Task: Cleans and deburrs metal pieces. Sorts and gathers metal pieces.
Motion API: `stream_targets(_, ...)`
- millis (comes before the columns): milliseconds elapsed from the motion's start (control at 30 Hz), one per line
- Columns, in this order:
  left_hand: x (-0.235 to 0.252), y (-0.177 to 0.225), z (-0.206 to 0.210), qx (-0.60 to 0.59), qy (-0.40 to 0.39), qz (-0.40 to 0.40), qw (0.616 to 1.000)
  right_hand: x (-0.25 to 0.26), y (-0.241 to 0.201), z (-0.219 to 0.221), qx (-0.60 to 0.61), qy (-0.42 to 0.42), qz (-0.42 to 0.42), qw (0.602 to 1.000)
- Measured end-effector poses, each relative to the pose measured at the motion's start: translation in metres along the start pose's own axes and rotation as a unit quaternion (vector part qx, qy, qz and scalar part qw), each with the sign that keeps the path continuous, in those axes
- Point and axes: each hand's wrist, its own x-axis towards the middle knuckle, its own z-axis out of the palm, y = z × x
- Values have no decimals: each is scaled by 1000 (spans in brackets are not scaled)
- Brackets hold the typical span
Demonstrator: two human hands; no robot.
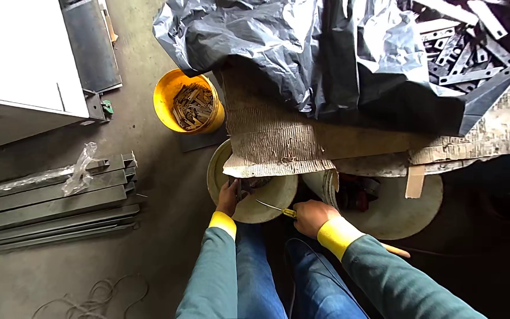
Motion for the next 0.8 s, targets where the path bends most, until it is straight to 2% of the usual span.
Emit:
stream_targets(300, 5, -4, 2, 84, 26, 5, 996, 2, 1, 1, -2, 3, -2, 1000)
stream_targets(500, 6, -10, 5, 48, 14, -7, 999, 2, 3, -1, 2, 5, -3, 1000)
stream_targets(667, 9, -18, -9, 16, 81, -10, 997, 2, 1, -4, 7, 15, 0, 1000)
stream_targets(800, 2, -13, -13, 46, 123, 3, 991, 1, -4, -5, 11, 19, -11, 1000)
